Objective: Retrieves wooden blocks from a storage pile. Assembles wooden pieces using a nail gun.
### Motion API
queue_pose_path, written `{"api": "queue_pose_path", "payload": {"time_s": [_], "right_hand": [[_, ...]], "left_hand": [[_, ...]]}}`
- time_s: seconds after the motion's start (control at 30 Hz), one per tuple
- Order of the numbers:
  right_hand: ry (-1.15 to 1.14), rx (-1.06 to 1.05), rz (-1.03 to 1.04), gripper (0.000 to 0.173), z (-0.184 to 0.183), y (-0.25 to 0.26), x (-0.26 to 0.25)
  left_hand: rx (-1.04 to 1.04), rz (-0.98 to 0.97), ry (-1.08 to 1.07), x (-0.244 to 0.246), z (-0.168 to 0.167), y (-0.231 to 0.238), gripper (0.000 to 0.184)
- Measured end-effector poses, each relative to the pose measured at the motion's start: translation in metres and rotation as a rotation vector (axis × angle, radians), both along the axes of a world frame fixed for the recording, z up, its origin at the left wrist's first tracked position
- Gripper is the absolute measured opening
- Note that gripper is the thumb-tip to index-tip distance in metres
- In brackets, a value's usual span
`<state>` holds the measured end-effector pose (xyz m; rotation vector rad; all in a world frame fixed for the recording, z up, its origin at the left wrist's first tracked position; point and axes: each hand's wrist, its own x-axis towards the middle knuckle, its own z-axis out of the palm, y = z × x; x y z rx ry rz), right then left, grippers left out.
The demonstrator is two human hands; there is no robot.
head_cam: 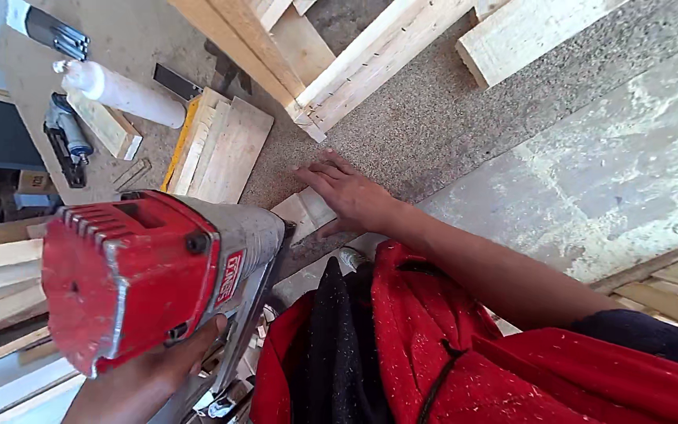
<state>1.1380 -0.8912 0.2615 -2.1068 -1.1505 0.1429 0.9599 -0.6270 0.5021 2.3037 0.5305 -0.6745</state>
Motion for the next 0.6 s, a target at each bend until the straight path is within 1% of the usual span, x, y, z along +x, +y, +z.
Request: {"api": "queue_pose_path", "payload": {"time_s": [0.07, 0.13, 0.2, 0.23, 0.3, 0.37, 0.43, 0.47, 0.5, 0.53, 0.57, 0.6], "right_hand": [[-0.008, -0.015, 0.003, 0.123, -0.001, 0.001, 0.000], [-0.013, -0.027, 0.000, 0.120, -0.001, 0.001, -0.001], [-0.040, -0.045, 0.003, 0.115, 0.000, 0.001, -0.002], [-0.071, -0.045, 0.004, 0.112, -0.001, 0.001, -0.003], [-0.137, -0.049, 0.004, 0.106, -0.002, 0.000, -0.006], [-0.191, -0.020, 0.013, 0.098, -0.001, -0.001, -0.010], [-0.229, 0.028, 0.010, 0.084, 0.003, -0.003, -0.017], [-0.234, 0.046, -0.007, 0.076, 0.008, -0.007, -0.023], [-0.235, 0.057, -0.030, 0.071, 0.017, -0.013, -0.031], [-0.239, 0.070, -0.049, 0.068, 0.028, -0.021, -0.039], [-0.243, 0.086, -0.057, 0.067, 0.041, -0.030, -0.047], [-0.249, 0.105, -0.053, 0.067, 0.056, -0.039, -0.056]], "left_hand": [[0.110, 0.011, -0.103, -0.024, -0.003, 0.024, 0.029], [0.232, 0.101, -0.191, -0.046, -0.008, 0.050, 0.034], [0.383, 0.167, -0.302, -0.060, -0.017, 0.078, 0.047], [0.478, 0.158, -0.340, -0.064, -0.025, 0.093, 0.056], [0.656, 0.161, -0.370, -0.066, -0.049, 0.116, 0.066], [0.672, 0.257, -0.368, -0.065, -0.080, 0.135, 0.072], [0.616, 0.333, -0.391, -0.061, -0.114, 0.152, 0.075], [0.609, 0.315, -0.417, -0.059, -0.127, 0.154, 0.076], [0.634, 0.248, -0.457, -0.058, -0.133, 0.150, 0.080], [0.657, 0.144, -0.524, -0.054, -0.132, 0.139, 0.086], [0.629, 0.017, -0.584, -0.050, -0.126, 0.123, 0.091], [0.551, -0.119, -0.621, -0.045, -0.123, 0.105, 0.096]]}}
